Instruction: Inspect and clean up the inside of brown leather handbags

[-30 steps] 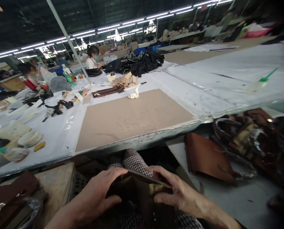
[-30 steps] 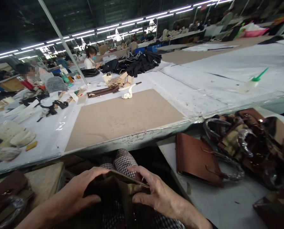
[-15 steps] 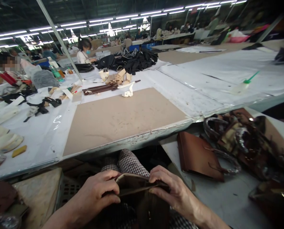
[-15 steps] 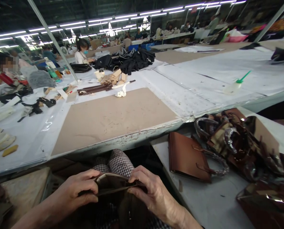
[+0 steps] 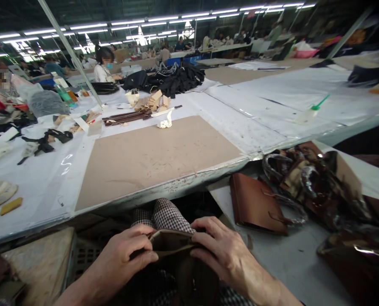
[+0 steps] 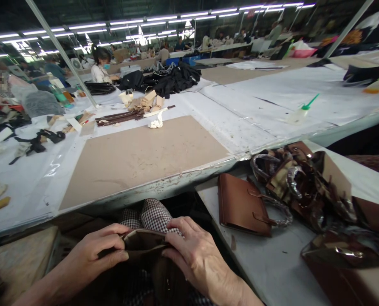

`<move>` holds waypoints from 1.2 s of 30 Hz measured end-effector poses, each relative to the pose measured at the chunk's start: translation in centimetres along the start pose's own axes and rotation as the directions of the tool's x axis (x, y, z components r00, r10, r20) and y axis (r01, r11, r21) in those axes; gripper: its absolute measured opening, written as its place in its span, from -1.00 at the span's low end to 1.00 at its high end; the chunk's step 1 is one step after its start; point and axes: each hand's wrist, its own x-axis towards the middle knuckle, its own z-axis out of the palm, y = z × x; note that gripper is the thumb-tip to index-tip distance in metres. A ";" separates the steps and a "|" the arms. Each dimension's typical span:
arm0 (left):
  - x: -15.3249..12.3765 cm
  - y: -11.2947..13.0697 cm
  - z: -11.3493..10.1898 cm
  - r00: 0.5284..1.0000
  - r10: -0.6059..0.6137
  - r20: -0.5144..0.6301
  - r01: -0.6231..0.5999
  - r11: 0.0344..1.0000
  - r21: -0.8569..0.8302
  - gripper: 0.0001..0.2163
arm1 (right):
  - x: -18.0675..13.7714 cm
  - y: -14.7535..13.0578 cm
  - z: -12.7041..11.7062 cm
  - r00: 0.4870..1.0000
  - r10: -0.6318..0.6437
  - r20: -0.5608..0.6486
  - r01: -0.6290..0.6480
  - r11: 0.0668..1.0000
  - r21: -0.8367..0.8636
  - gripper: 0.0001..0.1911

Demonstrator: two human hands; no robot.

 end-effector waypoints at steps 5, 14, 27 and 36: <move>-0.1 0.6 0.1 1.000 0.020 0.008 -0.020 1.000 0.018 -0.87 | 1.7 -1.1 -0.4 0.997 -0.050 0.065 0.058 0.989 -0.135 -0.84; -0.2 0.9 0.6 0.997 0.074 0.004 -0.074 0.994 0.078 -0.89 | 2.7 -0.7 0.1 0.932 -0.152 0.330 0.142 0.988 0.056 -0.66; -0.7 -0.2 0.8 1.000 0.013 -0.020 -0.010 0.993 0.115 -0.87 | 2.8 0.5 -1.4 0.929 -0.063 0.365 -0.084 0.924 0.373 -0.73; -0.9 -0.3 0.7 0.998 0.053 -0.018 -0.050 0.991 0.127 -0.87 | 0.7 -0.5 -1.5 0.989 -0.013 0.149 0.011 1.000 0.013 -0.80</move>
